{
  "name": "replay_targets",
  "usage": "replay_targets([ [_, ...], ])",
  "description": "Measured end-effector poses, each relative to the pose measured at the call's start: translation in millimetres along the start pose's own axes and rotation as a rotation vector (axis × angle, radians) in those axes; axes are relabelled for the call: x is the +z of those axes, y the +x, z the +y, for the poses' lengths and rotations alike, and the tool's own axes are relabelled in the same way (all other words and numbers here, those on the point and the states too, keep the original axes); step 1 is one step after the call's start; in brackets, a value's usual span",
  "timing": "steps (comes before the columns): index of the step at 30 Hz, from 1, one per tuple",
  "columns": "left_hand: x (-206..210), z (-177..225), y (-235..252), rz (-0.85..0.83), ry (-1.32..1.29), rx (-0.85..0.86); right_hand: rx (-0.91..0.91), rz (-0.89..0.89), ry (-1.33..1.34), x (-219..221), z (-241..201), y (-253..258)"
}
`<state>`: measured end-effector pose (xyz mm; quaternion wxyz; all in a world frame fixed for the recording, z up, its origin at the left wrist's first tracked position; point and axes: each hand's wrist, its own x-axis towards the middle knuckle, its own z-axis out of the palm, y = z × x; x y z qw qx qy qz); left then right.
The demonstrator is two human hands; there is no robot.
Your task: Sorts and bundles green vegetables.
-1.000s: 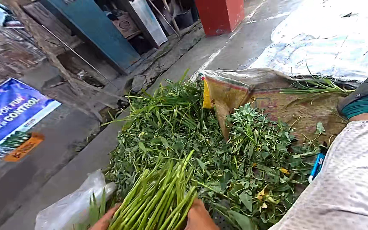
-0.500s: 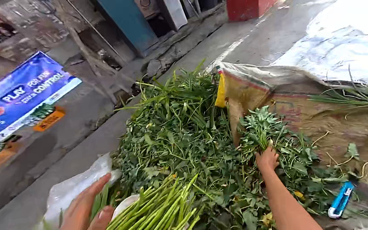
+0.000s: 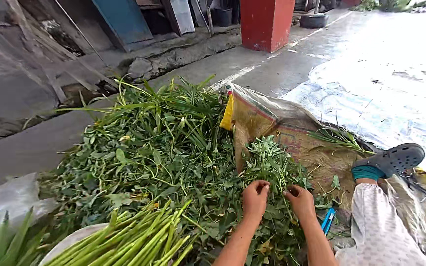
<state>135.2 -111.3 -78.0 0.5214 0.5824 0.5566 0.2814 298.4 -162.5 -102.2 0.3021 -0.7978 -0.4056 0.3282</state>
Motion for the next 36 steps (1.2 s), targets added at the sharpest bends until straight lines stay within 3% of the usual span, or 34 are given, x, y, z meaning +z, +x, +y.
replay_targets([
  [6, -3.6, 12.5, 1.0, 0.092, -0.128, 0.069, -0.177, 0.207, 0.198, 40.6, -18.5, -26.7],
  [13, -12.4, -2.7, -1.1, 0.144, -0.071, -0.02, -0.29, 0.224, 0.28, 77.3, -29.5, -47.0],
  [19, -27.0, -16.3, 1.2, 0.099, -0.254, -0.213, -0.317, 0.146, 0.244, 90.8, -22.6, -52.0],
  [24, -28.4, -23.9, -1.0, 0.127, -0.284, -0.227, -0.245, -0.007, 0.049, 88.0, -33.0, -56.6],
  [31, -27.5, -31.4, -3.3, 0.204, -0.234, -0.175, -0.234, -0.065, -0.118, 92.1, -38.4, -59.2],
  [36, -40.5, -41.9, 3.8, 0.374, -0.253, -0.139, 0.064, -0.407, -0.319, 85.8, -7.0, -62.6],
])
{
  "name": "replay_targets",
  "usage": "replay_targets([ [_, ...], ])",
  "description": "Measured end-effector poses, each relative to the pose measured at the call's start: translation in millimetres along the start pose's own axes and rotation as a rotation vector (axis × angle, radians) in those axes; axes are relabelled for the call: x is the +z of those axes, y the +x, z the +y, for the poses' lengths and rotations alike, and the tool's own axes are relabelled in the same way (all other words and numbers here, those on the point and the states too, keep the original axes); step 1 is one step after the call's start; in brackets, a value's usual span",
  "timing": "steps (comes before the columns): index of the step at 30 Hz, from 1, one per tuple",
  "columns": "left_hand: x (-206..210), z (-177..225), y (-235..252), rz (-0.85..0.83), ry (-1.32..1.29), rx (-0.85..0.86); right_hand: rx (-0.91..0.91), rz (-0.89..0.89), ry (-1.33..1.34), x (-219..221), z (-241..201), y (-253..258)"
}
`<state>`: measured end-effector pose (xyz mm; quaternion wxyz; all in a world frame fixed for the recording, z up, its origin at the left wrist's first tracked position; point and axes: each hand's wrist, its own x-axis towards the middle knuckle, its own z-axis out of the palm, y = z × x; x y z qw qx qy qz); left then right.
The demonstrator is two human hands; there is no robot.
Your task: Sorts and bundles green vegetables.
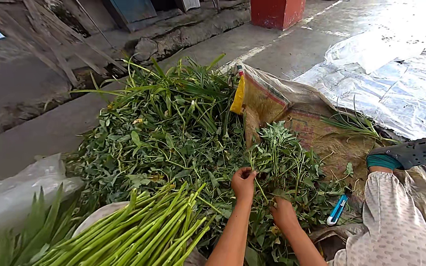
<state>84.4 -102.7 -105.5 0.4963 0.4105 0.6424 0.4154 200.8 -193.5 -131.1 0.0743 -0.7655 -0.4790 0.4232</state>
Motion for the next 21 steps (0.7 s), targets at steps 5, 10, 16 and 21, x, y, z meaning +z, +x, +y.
replay_targets([
  [5, -7.4, 5.3, 0.4, -0.098, 0.001, -0.058, -0.123, -0.224, 0.228, -23.7, 24.0, 5.0],
  [10, -3.4, 1.4, -6.2, -0.192, -0.075, -0.21, -0.321, -0.218, 0.47, -18.4, -3.7, -5.1],
  [16, -5.8, 7.9, -4.3, -0.054, -0.226, -0.293, -0.627, -0.012, 0.456, 0.2, 8.0, 7.0],
  [21, -11.6, 10.8, 11.6, 0.165, -0.32, -0.273, -0.311, 0.24, 0.407, -10.6, 30.5, 18.9],
])
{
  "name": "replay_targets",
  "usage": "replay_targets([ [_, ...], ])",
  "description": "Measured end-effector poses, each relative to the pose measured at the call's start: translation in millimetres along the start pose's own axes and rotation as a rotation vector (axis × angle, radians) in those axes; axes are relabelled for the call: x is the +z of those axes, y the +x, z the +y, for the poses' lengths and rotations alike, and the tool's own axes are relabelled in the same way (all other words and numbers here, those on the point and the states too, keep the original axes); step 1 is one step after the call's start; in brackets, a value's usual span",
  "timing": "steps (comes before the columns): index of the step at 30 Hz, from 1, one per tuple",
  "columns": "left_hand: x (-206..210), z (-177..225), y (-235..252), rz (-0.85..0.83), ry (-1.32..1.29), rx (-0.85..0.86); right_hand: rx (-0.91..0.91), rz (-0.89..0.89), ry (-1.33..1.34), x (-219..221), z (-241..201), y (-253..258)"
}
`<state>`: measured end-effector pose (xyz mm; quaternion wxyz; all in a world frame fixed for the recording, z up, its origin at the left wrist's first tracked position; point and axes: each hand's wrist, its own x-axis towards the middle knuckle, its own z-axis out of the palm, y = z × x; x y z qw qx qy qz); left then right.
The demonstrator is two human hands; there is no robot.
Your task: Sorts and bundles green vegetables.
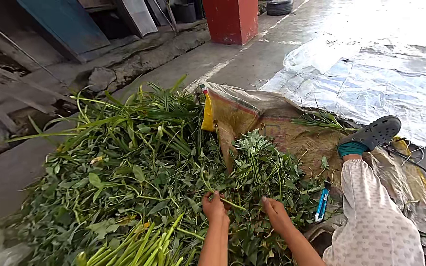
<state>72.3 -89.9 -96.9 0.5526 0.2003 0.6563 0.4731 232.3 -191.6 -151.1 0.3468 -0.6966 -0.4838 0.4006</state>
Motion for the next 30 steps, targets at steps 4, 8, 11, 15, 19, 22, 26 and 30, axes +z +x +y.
replay_targets([
  [4, -0.2, 4.6, -1.5, -0.055, 0.016, -0.124, 0.511, 0.247, -0.152, -24.3, 28.4, 43.7],
  [8, 7.3, -12.5, -13.4, -0.184, 0.12, -0.174, 0.591, 0.23, -0.19, -17.0, 52.2, 65.4],
  [11, 9.6, -18.3, -15.4, -0.191, 0.066, -0.141, 0.419, 0.291, -0.128, -15.2, 19.4, 45.3],
  [15, 20.4, -14.9, -26.2, -0.182, -0.056, -0.104, 0.175, 0.38, -0.086, 3.9, -23.7, 12.2],
  [19, 21.1, -4.6, -39.9, -0.285, 0.017, -0.013, -0.064, 0.457, -0.016, 33.3, -38.4, -15.0],
  [22, 13.6, -8.7, -39.9, -0.341, 0.127, 0.017, -0.125, 0.407, 0.02, 41.1, -40.5, -24.9],
  [26, 2.4, -15.9, -39.8, -0.357, 0.117, -0.078, -0.11, 0.226, -0.042, 36.2, -39.6, -28.5],
  [30, -5.8, -14.8, -35.3, -0.365, 0.106, -0.133, 0.031, -0.074, -0.097, 28.9, -42.7, -26.4],
])
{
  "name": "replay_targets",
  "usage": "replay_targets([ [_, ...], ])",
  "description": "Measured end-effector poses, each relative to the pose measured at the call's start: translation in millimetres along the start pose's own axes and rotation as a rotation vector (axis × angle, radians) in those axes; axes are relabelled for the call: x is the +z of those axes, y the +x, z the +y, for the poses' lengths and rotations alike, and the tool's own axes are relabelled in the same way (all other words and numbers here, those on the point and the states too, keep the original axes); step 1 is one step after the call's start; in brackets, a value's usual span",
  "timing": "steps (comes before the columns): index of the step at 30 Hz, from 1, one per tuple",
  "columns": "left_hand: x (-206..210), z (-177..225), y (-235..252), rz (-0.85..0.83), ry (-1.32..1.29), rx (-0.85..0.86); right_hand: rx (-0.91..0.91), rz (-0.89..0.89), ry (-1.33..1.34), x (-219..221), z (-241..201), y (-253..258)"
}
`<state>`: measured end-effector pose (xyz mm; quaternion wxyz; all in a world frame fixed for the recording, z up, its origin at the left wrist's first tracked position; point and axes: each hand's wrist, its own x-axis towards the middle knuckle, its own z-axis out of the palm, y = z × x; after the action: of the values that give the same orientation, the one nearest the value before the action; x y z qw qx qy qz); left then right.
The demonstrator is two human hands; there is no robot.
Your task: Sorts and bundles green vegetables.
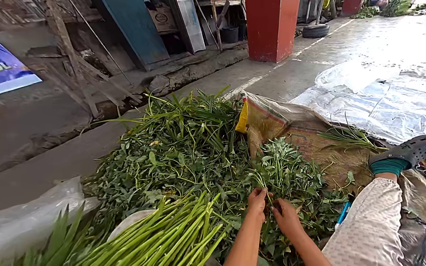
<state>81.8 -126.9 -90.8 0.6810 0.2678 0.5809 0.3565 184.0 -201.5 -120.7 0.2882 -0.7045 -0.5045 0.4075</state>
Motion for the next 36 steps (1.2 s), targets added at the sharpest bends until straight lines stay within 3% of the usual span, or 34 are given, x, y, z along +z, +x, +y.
replay_targets([
  [5, -14.5, 11.9, 4.1, 0.022, -0.002, -0.073, 0.212, -0.356, 0.422, -3.2, 28.2, -7.1],
  [6, -15.0, 11.6, 5.4, 0.033, -0.005, -0.074, 0.233, -0.404, 0.377, -6.9, 34.0, -7.8],
  [8, -15.8, 3.2, 8.8, 0.054, 0.011, -0.053, 0.27, -0.444, 0.029, -11.1, 53.4, -4.2],
  [10, -13.0, 2.5, 13.7, 0.07, 0.065, 0.017, 0.376, -0.408, -0.279, -14.5, 70.8, 5.8],
  [12, -11.5, 11.4, 15.5, 0.057, 0.12, 0.064, 0.394, -0.259, -0.342, -18.5, 73.5, 18.4],
  [16, -3.5, 17.3, 6.1, 0.019, 0.145, 0.057, 0.146, 0.093, -0.324, -22.3, 45.0, 75.3],
  [21, -2.6, 29.3, 0.3, 0.028, 0.07, 0.117, 0.099, -0.058, -0.478, -19.2, 48.3, 138.4],
  [27, -14.0, 40.6, 12.3, 0.24, -0.117, 0.29, 0.139, 0.142, 0.033, -44.1, 64.3, 105.2],
  [32, 3.7, 34.5, -7.0, 0.136, -0.071, 0.177, 0.018, 0.322, 0.404, -35.8, 25.4, 50.9],
  [36, 3.8, 29.0, -18.2, -0.005, 0.014, 0.269, -0.094, 0.374, 0.528, -18.7, 0.0, 21.5],
])
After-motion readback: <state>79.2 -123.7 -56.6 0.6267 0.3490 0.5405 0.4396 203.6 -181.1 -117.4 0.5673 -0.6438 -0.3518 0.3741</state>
